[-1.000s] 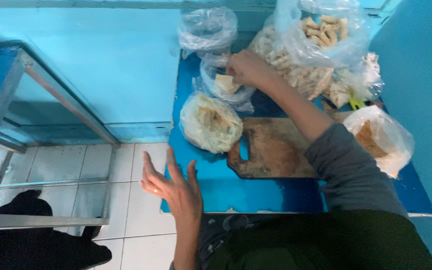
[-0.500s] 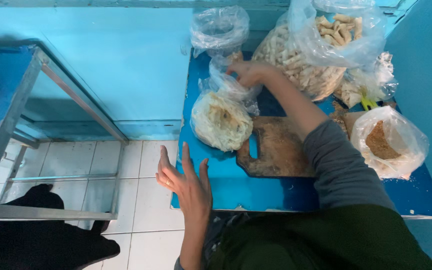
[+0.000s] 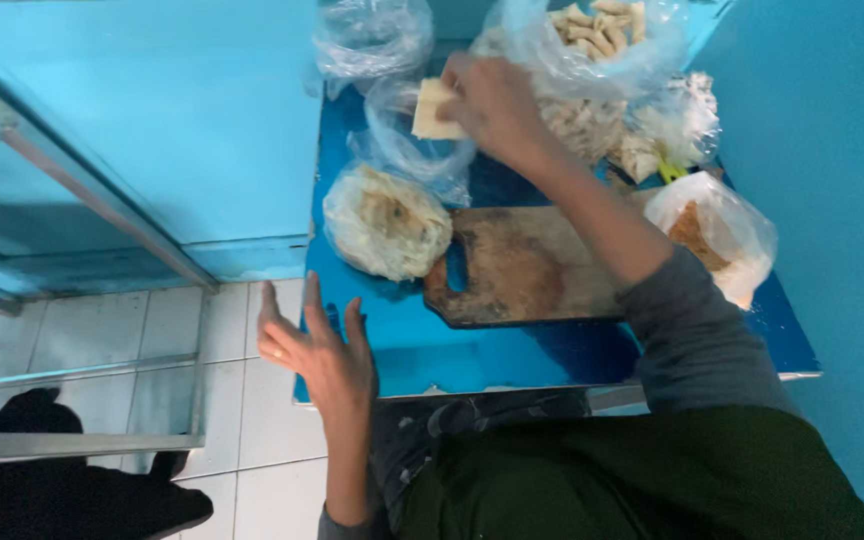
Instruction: The person sits at a small blue table and folds triangular dough wrappers by hand, adding a spoonful of brown filling from a plastic bag onto each wrapper, folding the dough over the filling, and setting the folded pieces aside on the table. They repeat this cycle with wrappers taken from a pile and place finished pieces near a bag of puffed snacks.
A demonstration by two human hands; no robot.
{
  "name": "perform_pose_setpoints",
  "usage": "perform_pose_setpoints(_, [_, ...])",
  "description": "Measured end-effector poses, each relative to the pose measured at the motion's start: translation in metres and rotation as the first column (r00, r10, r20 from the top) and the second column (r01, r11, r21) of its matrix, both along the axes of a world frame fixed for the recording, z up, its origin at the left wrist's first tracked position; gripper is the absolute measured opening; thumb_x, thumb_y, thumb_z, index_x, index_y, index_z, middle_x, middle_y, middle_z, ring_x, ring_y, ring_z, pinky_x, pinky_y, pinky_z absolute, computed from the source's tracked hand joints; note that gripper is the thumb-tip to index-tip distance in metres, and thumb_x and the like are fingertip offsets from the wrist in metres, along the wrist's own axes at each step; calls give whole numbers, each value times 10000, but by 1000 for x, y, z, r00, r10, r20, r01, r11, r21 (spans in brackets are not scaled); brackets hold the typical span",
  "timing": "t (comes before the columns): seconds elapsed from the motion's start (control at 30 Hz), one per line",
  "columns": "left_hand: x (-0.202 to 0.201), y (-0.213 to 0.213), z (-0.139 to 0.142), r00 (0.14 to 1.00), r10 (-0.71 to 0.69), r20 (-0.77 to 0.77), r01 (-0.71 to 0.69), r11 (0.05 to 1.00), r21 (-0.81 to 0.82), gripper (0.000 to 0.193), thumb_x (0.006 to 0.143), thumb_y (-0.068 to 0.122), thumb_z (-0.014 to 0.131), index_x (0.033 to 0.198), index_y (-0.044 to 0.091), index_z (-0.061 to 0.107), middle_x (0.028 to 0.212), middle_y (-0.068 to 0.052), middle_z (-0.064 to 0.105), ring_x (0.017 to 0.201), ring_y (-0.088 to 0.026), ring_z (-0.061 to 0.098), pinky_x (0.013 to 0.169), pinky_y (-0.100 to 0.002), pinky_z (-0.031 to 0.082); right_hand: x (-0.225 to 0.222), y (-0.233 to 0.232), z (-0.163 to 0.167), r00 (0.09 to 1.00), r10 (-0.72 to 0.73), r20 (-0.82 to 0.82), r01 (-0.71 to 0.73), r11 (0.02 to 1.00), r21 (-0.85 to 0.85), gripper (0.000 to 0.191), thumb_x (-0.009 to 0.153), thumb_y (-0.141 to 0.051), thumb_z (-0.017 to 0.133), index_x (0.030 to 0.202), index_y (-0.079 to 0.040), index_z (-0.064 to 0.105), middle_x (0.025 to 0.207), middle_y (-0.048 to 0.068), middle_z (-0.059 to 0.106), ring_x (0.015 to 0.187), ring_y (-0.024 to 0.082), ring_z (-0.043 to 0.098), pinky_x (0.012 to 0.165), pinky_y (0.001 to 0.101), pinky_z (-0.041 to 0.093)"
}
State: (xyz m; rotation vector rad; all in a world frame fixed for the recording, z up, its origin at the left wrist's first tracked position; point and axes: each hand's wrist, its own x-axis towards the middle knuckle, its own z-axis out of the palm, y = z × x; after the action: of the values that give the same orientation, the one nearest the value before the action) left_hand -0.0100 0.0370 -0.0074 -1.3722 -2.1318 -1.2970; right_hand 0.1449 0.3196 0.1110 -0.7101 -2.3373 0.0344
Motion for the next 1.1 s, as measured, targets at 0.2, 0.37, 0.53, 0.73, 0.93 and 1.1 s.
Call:
perform_pose_setpoints(0.2, [-2, -2, -1, 1000, -19, 3, 19, 999, 26, 504, 956, 173, 828, 1410, 66, 635, 1586, -276, 352, 1425, -475, 369, 1149, -618, 321, 70, -89, 18, 986, -119, -116, 68, 927, -368, 318, 868, -242, 809, 1058, -60, 632, 1001, 113, 703, 872, 277, 722, 735, 413, 565])
perform_pose_setpoints(0.37, [-5, -5, -6, 998, -48, 27, 48, 999, 8, 447, 973, 172, 835, 1373, 57, 671, 1584, -274, 363, 1421, -487, 357, 1136, -622, 338, 96, -121, -43, 954, -204, 219, 240, 959, -150, 247, 826, -158, 817, 993, -78, 654, 922, 124, 686, 864, 327, 678, 723, 449, 512])
perform_pose_setpoints(0.53, [-14, -3, -24, 999, -14, -32, 13, 999, -32, 452, 973, 211, 856, 1375, 81, 693, 1601, -252, 385, 1462, -484, 389, 1157, -683, 306, 129, -143, -35, 925, -379, 25, 353, 832, -428, 289, 856, -231, 808, 981, -61, 610, 873, 97, 653, 794, 245, 658, 720, 393, 526])
perform_pose_setpoints(0.73, [-28, -7, -41, 996, 7, -94, -9, 1000, -22, 357, 1062, 255, 841, 1342, 83, 702, 1575, -257, 395, 1503, -463, 379, 1160, -707, 261, 59, -243, -103, 982, 29, -188, -115, 877, -466, 276, 903, -198, 757, 1059, -65, 572, 962, 133, 605, 889, 336, 644, 736, 459, 510])
perform_pose_setpoints(0.93, [-31, -12, -42, 996, -39, -80, 35, 998, -54, 326, 1074, 252, 790, 1336, 71, 716, 1565, -270, 399, 1452, -454, 373, 1143, -645, 311, 177, -236, -86, 897, -418, 147, 443, 844, -304, 286, 786, -210, 789, 987, -80, 631, 897, 112, 647, 779, 313, 662, 663, 451, 524])
perform_pose_setpoints(1.1, [-28, -11, -36, 994, -46, -95, 43, 998, -34, 325, 1047, 238, 789, 1298, 41, 728, 1519, -280, 408, 1449, -474, 369, 1124, -648, 317, 231, -241, -58, 807, -583, 95, 581, 754, -306, 203, 830, -179, 791, 1008, -113, 722, 957, 47, 730, 806, 210, 718, 657, 364, 563])
